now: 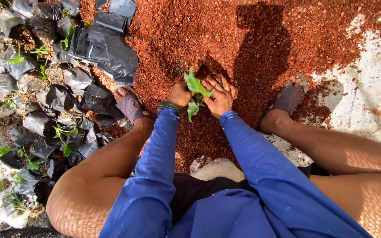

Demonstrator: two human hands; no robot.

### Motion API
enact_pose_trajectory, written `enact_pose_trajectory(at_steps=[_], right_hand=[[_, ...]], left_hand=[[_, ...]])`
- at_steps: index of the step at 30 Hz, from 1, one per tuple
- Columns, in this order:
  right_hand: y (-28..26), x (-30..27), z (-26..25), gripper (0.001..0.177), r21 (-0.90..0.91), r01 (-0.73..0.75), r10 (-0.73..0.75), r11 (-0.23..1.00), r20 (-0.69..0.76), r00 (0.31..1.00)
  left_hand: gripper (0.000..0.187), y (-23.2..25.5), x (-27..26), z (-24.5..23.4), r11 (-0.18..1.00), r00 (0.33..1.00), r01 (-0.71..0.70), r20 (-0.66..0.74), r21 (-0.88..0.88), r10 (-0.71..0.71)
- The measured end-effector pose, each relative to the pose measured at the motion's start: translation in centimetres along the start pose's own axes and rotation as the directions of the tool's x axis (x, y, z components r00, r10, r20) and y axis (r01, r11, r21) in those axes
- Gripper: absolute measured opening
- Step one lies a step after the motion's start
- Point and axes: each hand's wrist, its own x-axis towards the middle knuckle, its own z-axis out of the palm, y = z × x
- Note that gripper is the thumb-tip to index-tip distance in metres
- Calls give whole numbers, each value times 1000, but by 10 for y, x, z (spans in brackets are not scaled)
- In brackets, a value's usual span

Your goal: Potting seedlings by filling black plastic bags with soil and planting small plants.

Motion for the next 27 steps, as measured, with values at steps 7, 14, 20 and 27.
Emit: enact_pose_trajectory(at_steps=[7,14,20,27], right_hand=[[23,-8,10,36,-85,46,-47,995,-15,999],[-3,-7,-21,36,-166,60,-60,984,4,998],[34,23,-53,31,71,-111,124,991,-232,965],[26,-32,-59,97,-426,-542,685,725,357,636]], left_hand=[[46,-10,20,-9,946,938,-323,140,28,316],[43,0,-5,10,887,854,-459,-246,60,459],[57,47,-54,-55,961,949,-258,157,-102,272],[102,55,-69,-91,888,820,-313,375,-338,432]])
